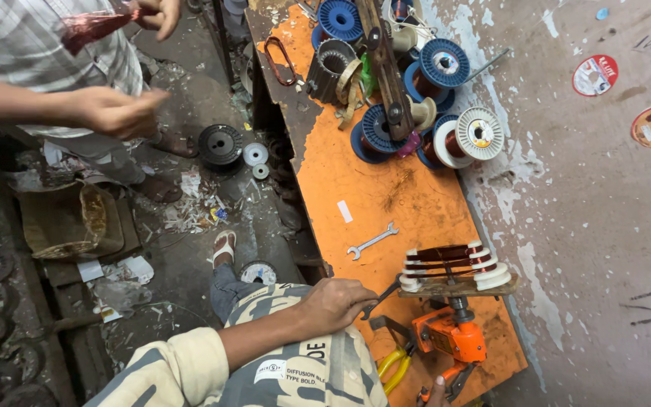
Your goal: The person operates a manual coil winding machine, rotating the crank to wind copper wire onto a stator core clamped in a vise. They periodically stop to adjust the wire placement and trim excess wire with scissors.
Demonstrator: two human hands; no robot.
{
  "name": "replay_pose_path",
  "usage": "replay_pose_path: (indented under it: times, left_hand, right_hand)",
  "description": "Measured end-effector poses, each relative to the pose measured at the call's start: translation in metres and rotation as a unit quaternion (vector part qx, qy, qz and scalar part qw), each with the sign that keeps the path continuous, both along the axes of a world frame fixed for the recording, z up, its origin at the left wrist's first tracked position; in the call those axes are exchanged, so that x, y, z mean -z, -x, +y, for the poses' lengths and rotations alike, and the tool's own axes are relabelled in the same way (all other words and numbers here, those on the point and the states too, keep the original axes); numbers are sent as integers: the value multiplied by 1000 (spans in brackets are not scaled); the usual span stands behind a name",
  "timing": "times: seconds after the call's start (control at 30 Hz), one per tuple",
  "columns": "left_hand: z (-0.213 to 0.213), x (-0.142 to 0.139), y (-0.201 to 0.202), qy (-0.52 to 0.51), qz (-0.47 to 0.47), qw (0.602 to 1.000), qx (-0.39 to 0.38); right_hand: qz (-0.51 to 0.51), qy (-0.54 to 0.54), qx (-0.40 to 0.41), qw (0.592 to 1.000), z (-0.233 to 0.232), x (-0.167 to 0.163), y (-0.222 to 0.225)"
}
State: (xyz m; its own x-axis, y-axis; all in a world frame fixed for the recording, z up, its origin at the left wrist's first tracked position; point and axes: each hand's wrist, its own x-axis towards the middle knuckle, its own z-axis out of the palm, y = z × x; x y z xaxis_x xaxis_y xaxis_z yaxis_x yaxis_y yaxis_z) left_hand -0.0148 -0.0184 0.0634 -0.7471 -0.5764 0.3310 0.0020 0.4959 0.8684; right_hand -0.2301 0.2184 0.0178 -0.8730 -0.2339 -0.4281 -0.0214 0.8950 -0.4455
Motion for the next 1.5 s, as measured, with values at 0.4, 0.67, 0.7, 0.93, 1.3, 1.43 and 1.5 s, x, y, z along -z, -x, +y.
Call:
replay_pose_path:
  times: [0.4,0.67,0.7,0.93,1.3,1.43,1.5]
  left_hand:
    - [0,1,0,-6,-12,1000,-1]
    - [1,5,-1,-8,-7,1000,-3]
    - [1,5,0,-8,-7,1000,-2]
    - [1,11,1,0,5,1000,-14]
    - [7,-3,6,-17,14,1000,-15]
    - [3,-10,7,-15,9,1000,-17]
    - [2,-10,7,-12,8,1000,-22]
  right_hand:
    - [1,-2,-8,1000,5,4,4]
    - [8,-1,-13,1000,12,6,8]
    - [10,-1,-13,1000,14,6,9]
    - [90,47,-107,989,34,6,13]
    - [103,-134,-9,985,54,-24,-18]
    - [105,-137,-2,985,47,-33,-21]
    - [101,-138,3,985,48,-33,-21]
